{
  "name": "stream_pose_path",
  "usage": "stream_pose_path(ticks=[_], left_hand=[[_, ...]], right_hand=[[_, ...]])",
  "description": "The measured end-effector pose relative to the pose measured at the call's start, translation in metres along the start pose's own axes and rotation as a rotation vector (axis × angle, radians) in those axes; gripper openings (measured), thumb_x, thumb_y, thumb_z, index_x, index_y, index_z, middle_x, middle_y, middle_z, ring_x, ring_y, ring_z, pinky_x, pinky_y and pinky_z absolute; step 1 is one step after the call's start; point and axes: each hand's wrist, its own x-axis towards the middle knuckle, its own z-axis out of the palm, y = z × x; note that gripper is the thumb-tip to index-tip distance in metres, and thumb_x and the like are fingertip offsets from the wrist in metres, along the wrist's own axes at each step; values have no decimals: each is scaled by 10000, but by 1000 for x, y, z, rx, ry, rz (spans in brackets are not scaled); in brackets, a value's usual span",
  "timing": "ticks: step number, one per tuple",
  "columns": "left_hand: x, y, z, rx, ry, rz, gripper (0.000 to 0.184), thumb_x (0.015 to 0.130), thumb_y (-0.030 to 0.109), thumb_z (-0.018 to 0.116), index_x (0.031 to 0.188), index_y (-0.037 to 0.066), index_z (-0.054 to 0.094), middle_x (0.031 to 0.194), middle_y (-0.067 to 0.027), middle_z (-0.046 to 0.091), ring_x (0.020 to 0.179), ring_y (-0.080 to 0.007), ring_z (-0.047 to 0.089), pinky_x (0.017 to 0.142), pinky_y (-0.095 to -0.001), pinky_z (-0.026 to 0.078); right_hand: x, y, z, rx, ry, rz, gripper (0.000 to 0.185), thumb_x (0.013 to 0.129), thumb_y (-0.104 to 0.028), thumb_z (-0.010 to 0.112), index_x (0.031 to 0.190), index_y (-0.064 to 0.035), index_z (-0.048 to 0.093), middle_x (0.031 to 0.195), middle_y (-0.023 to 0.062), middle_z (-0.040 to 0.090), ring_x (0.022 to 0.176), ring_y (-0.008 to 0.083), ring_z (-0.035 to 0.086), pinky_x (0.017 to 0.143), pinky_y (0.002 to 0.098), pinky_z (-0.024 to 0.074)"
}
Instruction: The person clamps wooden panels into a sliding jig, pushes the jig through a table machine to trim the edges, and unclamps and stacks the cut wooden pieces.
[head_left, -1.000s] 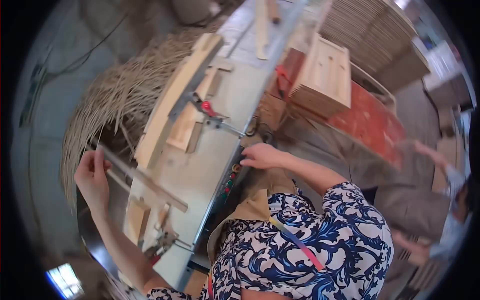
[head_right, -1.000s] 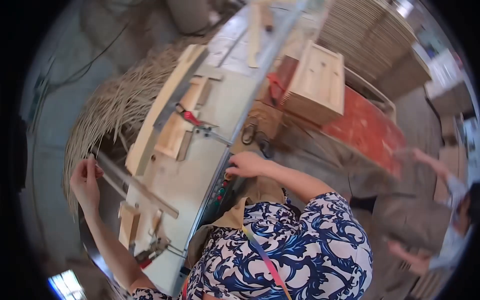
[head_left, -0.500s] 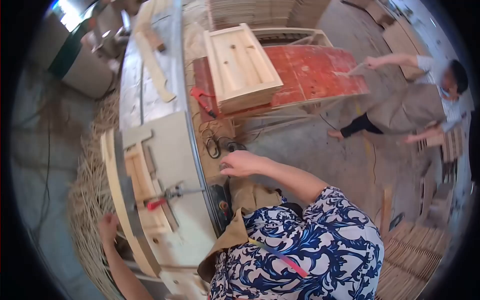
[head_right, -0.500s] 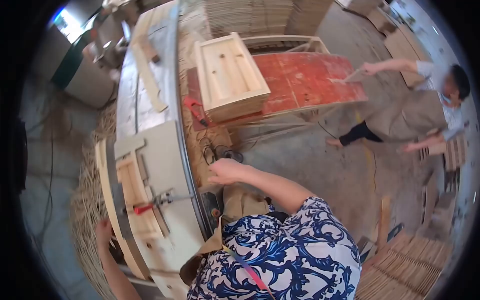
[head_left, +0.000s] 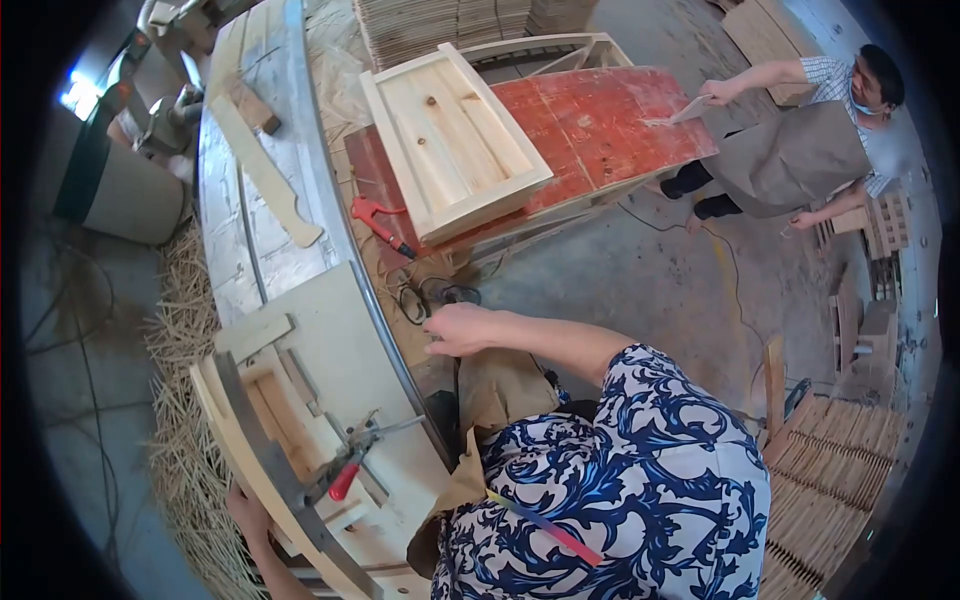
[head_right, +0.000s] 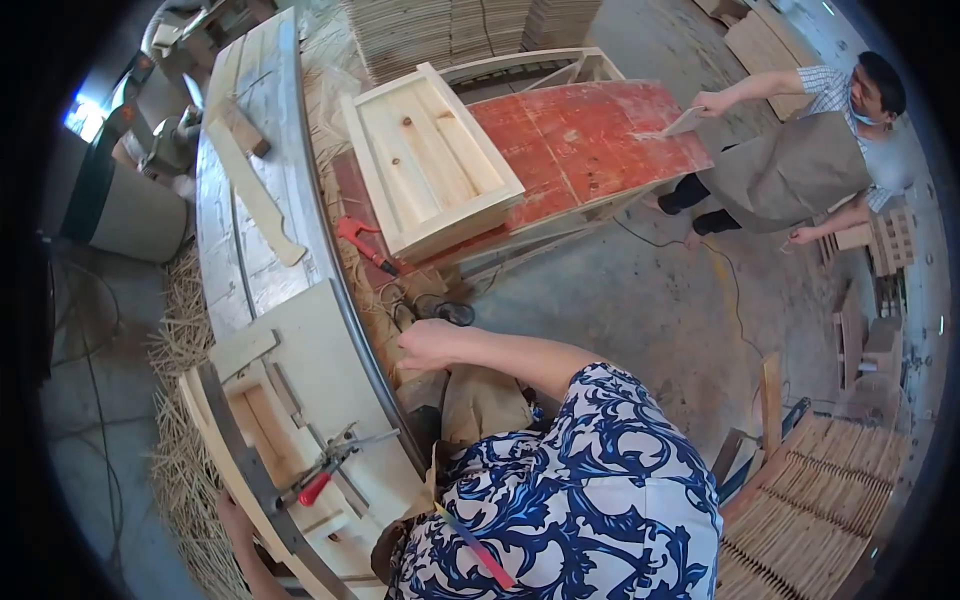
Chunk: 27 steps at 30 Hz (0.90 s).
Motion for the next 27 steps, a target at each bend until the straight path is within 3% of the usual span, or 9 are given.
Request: stream_pose_path(ticks=[4, 8, 10, 14, 15, 16, 19, 22, 27], left_hand=[[-47, 27, -11, -36, 59, 44, 304, 1041, 173, 612, 1166, -94, 685, 1021, -229, 759, 927, -323, 725, 829, -437, 533], [-117, 58, -57, 260, 443, 8, 303, 1063, 203, 617, 964, -82, 651, 871, -178, 708, 754, -287, 613, 719, -448, 472], [-134, 14, -91, 53, 712, 42, 345, 1081, 221, 602, 874, -56, 613, 819, -160, 672, 690, -263, 528, 658, -447, 421], [-214, 52, -151, -325, 1092, 16, 327, 1095, 257, 590, 1241, -15, 700, 1029, -166, 728, 900, -257, 687, 838, -426, 553], [-220, 6, -169, -193, 1170, 47, 352, 1105, 248, 571, 1349, 11, 662, 1068, -186, 721, 898, -270, 689, 850, -411, 576], [-231, -27, -185, -90, 1227, -41, 380, 1099, 322, 583, 1238, -22, 669, 987, -184, 723, 859, -275, 687, 811, -407, 567], [-269, -51, -200, -191, 1458, -44, 352, 1061, 300, 683, 1108, -49, 699, 918, -84, 734, 870, -135, 669, 754, -330, 550], [-293, -47, -189, -575, 1487, 245, 309, 1048, 251, 709, 1141, -44, 711, 1013, -51, 750, 906, -91, 647, 771, -275, 529], [-304, -7, -169, -402, 1539, 324, 340, 1048, 203, 707, 1295, -30, 687, 1055, -57, 763, 923, -112, 693, 826, -266, 557]], right_hand=[[-12, -21, 28, -41, 1, -80, 489, 974, -406, 671, 1243, 2, 694, 1109, 267, 733, 1083, 457, 690, 945, 534, 547], [-43, -22, 33, 15, 25, -193, 480, 964, -408, 686, 1195, 11, 708, 1047, 223, 750, 1013, 431, 709, 863, 486, 564], [-58, -23, 28, -14, 57, -197, 476, 960, -408, 683, 1188, 9, 716, 1056, 242, 746, 1018, 443, 707, 877, 500, 567], [-76, -44, -2, 66, 175, -143, 423, 947, -371, 696, 1157, -7, 738, 1045, 242, 753, 994, 385, 746, 868, 473, 578], [-74, -65, -17, 26, 192, -152, 410, 960, -354, 697, 1154, 4, 742, 1050, 226, 761, 991, 350, 752, 874, 442, 578], [-63, -78, -21, 71, 344, -233, 400, 974, -346, 690, 1156, 4, 750, 1079, 205, 769, 1004, 339, 749, 900, 418, 575], [-9, -158, -26, 161, 510, -449, 310, 1030, -213, 673, 1211, 30, 738, 1136, 150, 779, 1052, 227, 731, 932, 356, 564], [33, -275, -37, 458, 461, -820, 307, 1077, -174, 643, 1264, 60, 708, 1159, 95, 753, 1086, 118, 664, 965, 296, 534], [14, -508, -23, 647, -173, -1191, 451, 1064, -220, 659, 1440, 15, 577, 1297, 97, 697, 1174, 175, 653, 1032, 323, 498]])
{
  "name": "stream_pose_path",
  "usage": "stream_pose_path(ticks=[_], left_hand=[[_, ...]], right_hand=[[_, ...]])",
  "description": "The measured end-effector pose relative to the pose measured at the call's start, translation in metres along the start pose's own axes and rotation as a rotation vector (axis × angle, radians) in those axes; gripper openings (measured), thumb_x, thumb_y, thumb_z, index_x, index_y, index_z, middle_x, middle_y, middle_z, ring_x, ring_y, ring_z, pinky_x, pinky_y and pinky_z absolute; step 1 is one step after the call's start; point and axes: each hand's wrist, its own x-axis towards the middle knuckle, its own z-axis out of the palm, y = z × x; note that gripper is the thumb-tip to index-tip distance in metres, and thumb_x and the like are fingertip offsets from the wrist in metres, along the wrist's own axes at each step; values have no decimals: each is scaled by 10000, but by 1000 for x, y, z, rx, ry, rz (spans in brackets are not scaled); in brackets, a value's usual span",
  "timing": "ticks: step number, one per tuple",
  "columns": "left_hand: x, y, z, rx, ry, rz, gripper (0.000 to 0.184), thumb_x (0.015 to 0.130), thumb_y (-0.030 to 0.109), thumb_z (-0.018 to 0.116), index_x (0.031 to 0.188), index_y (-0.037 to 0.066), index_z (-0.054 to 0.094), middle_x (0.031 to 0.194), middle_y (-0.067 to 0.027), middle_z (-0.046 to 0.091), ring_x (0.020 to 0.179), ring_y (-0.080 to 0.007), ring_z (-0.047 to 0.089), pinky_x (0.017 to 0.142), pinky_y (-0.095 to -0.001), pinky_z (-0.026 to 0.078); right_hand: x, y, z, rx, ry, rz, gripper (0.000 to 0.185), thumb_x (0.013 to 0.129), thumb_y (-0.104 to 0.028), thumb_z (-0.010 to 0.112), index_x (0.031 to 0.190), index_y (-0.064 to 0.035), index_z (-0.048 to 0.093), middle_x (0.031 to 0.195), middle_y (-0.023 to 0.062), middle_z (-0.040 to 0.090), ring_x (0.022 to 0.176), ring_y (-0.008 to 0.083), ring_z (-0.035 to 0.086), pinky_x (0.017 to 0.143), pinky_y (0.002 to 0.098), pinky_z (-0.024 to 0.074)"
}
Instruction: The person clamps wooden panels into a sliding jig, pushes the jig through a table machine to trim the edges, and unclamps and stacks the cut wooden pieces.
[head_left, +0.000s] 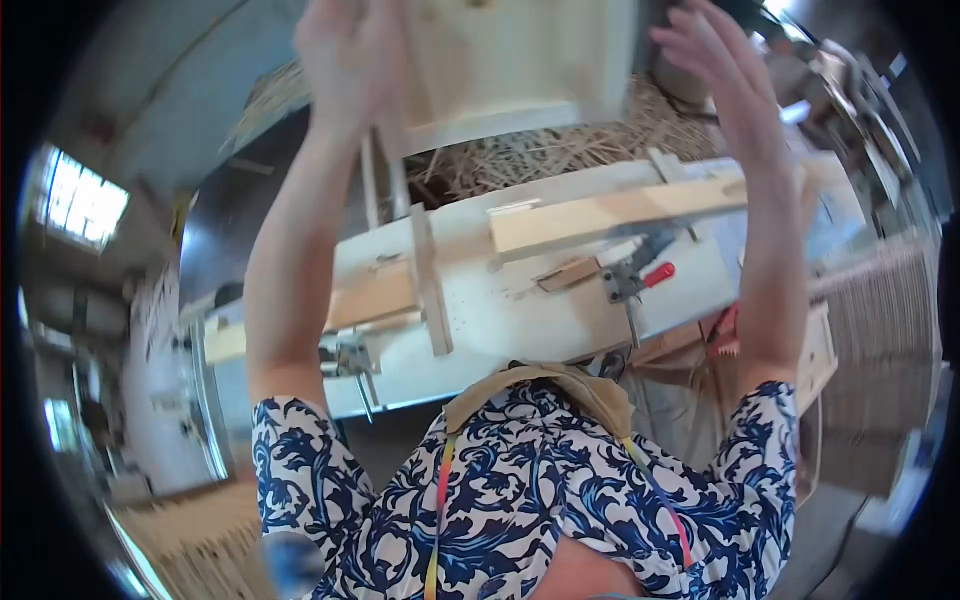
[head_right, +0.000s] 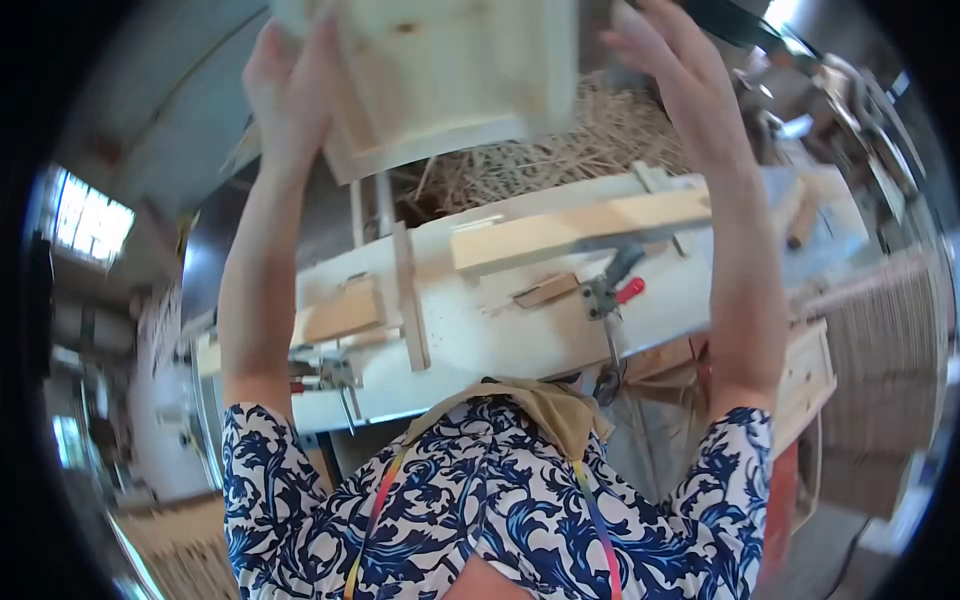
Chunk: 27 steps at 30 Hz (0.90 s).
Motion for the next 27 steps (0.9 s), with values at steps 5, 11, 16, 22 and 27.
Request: stream_pose_path(ticks=[5, 11, 16, 22, 27], left_hand=[[-17, 66, -36, 242, 76, -153, 187, 1047, 163, 695, 968, 2, 641, 716, 48, 551, 684, -25, 464, 584, -245, 424], [-123, 103, -230, 632, 485, -196, 298, 1119, 217, 561, 1147, -24, 735, 968, -73, 717, 863, -141, 677, 810, -286, 554], [-276, 133, -274, 999, 551, -692, 208, 1047, 87, 580, 899, -31, 666, 819, -71, 678, 731, -147, 601, 700, -293, 491], [-329, 103, -230, 971, 212, -820, 433, 816, 92, 822, 1203, -22, 666, 1042, -153, 693, 779, -251, 699, 723, -349, 573], [-336, 88, -240, 1145, 128, -788, 303, 791, 161, 884, 993, -2, 728, 831, -106, 691, 663, -249, 671, 618, -344, 533]], right_hand=[[81, 16, 114, 205, -179, -86, 315, 1080, -150, 633, 1347, 17, 627, 1226, 64, 729, 1124, 115, 658, 988, 294, 520], [146, 97, 237, -160, -491, -91, 451, 986, -229, 751, 1362, -5, 647, 1196, 114, 753, 1071, 201, 702, 966, 341, 543], [98, 169, 380, -406, -751, -286, 521, 904, -278, 782, 1357, -55, 656, 1208, 216, 742, 1103, 393, 712, 968, 450, 559], [3, 284, 539, -294, -1149, -111, 500, 897, -205, 792, 1358, -54, 673, 1287, 211, 721, 1206, 377, 689, 1044, 430, 530], [-52, 350, 577, -298, -1302, 7, 446, 891, -270, 798, 1282, -68, 725, 1207, 213, 742, 1155, 417, 685, 1004, 493, 541]])
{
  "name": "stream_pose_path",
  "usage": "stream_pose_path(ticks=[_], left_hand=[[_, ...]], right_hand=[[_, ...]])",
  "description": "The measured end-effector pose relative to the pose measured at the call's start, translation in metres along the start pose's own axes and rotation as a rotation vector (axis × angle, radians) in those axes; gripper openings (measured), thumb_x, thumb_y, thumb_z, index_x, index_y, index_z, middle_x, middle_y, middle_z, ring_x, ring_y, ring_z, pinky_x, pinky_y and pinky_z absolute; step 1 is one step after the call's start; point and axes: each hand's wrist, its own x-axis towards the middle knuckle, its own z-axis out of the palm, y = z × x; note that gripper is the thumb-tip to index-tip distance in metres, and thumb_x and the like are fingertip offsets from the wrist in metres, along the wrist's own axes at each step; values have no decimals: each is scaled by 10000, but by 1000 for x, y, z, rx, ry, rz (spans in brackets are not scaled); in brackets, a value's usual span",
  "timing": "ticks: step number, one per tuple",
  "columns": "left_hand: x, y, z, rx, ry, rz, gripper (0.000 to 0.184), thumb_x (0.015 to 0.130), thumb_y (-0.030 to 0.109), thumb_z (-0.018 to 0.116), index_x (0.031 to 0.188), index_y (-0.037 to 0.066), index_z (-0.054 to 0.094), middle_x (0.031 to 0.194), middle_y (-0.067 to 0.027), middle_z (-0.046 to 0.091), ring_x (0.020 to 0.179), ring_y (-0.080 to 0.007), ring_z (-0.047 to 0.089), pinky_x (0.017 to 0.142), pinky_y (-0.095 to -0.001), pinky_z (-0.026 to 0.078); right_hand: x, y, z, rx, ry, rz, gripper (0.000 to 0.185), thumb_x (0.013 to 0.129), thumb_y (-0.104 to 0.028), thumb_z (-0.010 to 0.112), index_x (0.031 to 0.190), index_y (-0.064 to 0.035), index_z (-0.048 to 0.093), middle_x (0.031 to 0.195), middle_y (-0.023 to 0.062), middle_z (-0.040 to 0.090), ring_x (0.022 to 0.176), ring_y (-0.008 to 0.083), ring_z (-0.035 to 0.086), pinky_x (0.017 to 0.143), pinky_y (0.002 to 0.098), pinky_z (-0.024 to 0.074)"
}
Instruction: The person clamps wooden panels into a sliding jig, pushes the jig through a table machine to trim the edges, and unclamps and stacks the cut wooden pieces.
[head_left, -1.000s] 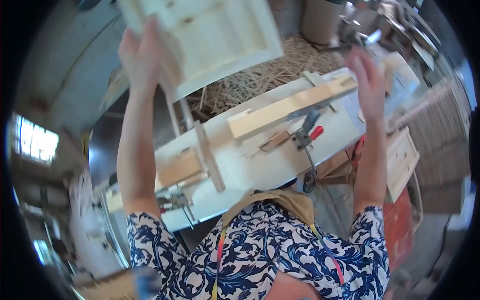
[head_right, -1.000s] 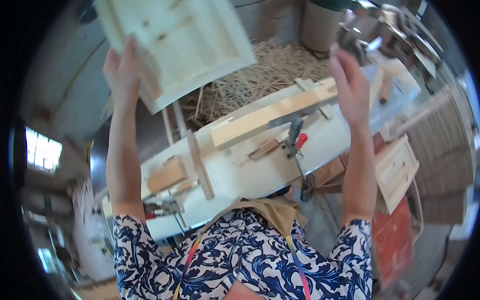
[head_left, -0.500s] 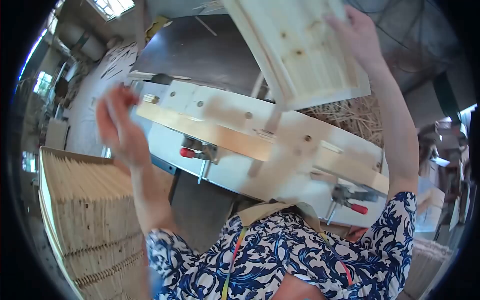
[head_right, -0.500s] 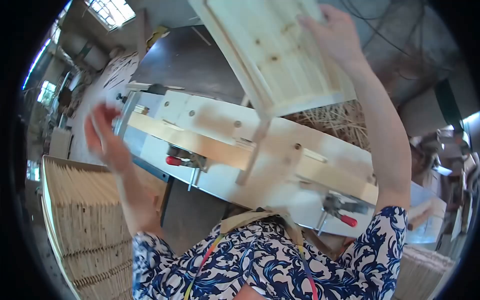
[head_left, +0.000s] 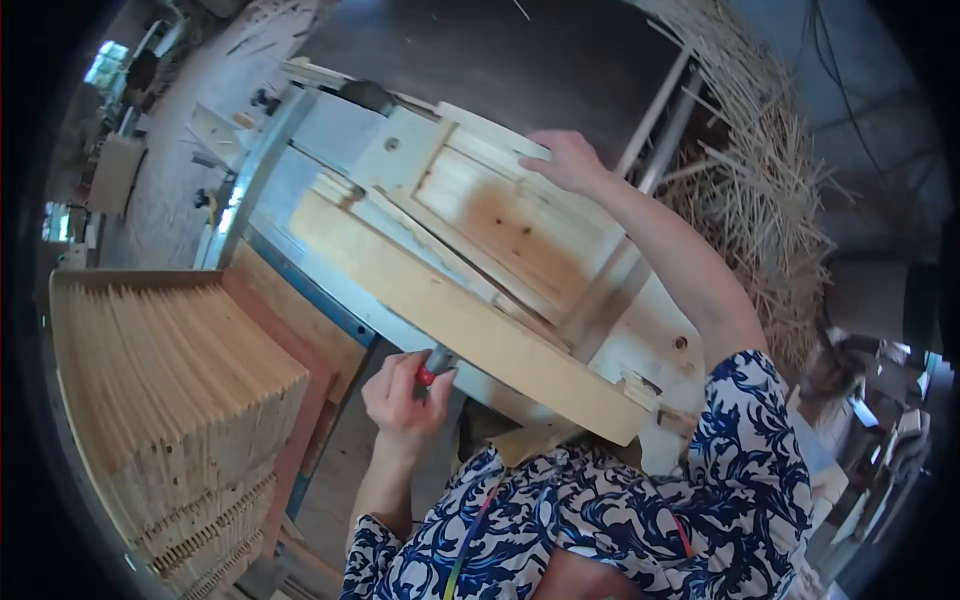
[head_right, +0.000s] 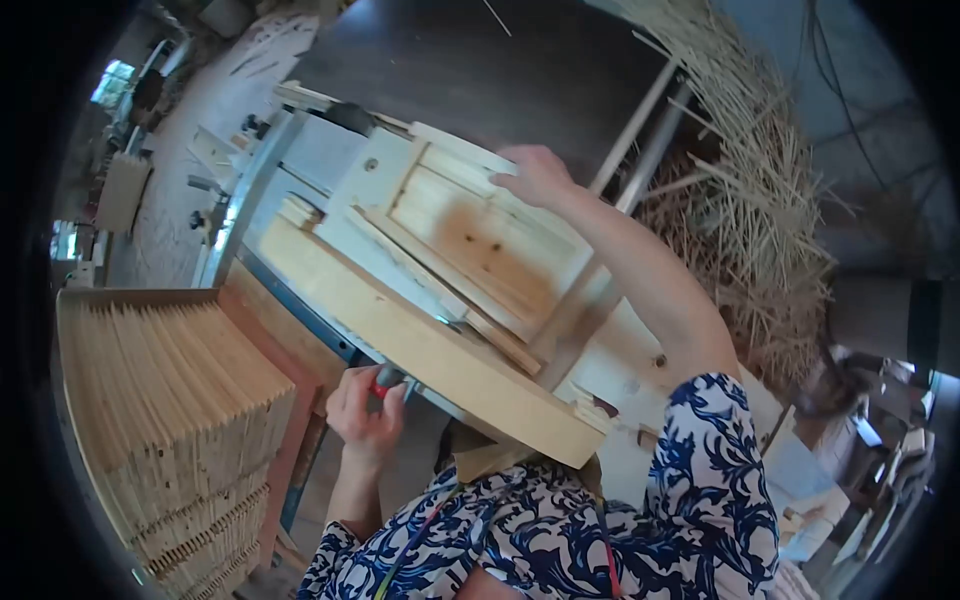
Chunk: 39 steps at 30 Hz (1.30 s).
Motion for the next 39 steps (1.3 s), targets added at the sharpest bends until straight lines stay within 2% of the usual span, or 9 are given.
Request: stream_pose_path(ticks=[7, 16, 19, 21, 22, 29, 35, 37, 39], left_hand=[[-15, 15, -24, -9, -100, -63, 100, 897, -42, 720, 993, -17, 734, 851, -127, 726, 663, -201, 646, 612, -297, 514], [-27, 15, -63, -15, -458, -325, 158, 872, -13, 760, 1027, -31, 737, 849, -148, 715, 670, -257, 669, 637, -338, 524], [-18, -13, -35, 68, -662, -319, 318, 897, 209, 809, 1107, -20, 742, 942, -199, 741, 870, -368, 731, 776, -442, 565], [-22, -36, 24, 131, -610, -271, 701, 889, 524, 805, 1252, -58, 663, 1131, -264, 723, 1036, -436, 703, 892, -484, 572], [-25, -41, 55, 124, -633, -321, 725, 869, 578, 811, 1124, -89, 686, 1020, -300, 726, 972, -470, 706, 838, -504, 569], [-37, -76, 88, -100, -559, -263, 595, 926, 488, 780, 966, -101, 702, 852, -322, 718, 894, -520, 705, 763, -526, 562], [-31, -80, 106, -65, -635, -253, 650, 931, 474, 797, 1123, -134, 671, 1054, -303, 741, 987, -471, 704, 888, -532, 548], [24, -121, 117, 275, -246, 280, 844, 888, 453, 843, 1416, -105, 494, 1317, -325, 567, 1200, -518, 563, 1035, -571, 466], [67, -3, 87, 155, -20, 479, 746, 977, 508, 723, 1399, -73, 522, 1326, -285, 554, 1207, -491, 559, 1062, -603, 451]], right_hand=[[-55, 43, 28, -116, 158, -120, 393, 931, -393, 775, 1140, -60, 774, 1020, 156, 696, 1001, 371, 653, 888, 463, 535], [-69, 38, 8, -296, -48, -23, 371, 963, -416, 694, 1058, -69, 788, 1062, 213, 752, 1079, 424, 698, 942, 532, 557], [-56, 27, 3, -410, -177, 78, 369, 951, -398, 658, 1067, -69, 781, 1041, 212, 752, 1040, 419, 701, 918, 528, 559], [-47, 30, 10, -594, -260, 155, 387, 933, -355, 637, 1078, -24, 777, 1030, 236, 758, 1041, 421, 714, 918, 519, 569], [-48, 29, 7, -603, -238, 167, 387, 933, -355, 637, 1078, -24, 777, 1030, 236, 758, 1041, 421, 714, 918, 519, 569], [-73, -48, -100, -390, -503, 29, 608, 1029, -507, 564, 1328, 7, 689, 1325, 238, 694, 1250, 386, 655, 1061, 488, 512], [-344, -198, -240, -503, 424, -2, 468, 999, -376, 639, 1333, -51, 676, 1181, 197, 717, 1119, 378, 690, 928, 510, 574], [-381, -196, -213, -485, 799, -9, 387, 978, -296, 694, 1276, -50, 694, 1090, 170, 708, 1031, 350, 693, 858, 474, 574], [-470, -203, -189, -478, 1152, 72, 311, 946, -206, 743, 1207, -40, 712, 1026, 144, 696, 972, 328, 689, 803, 427, 567]])
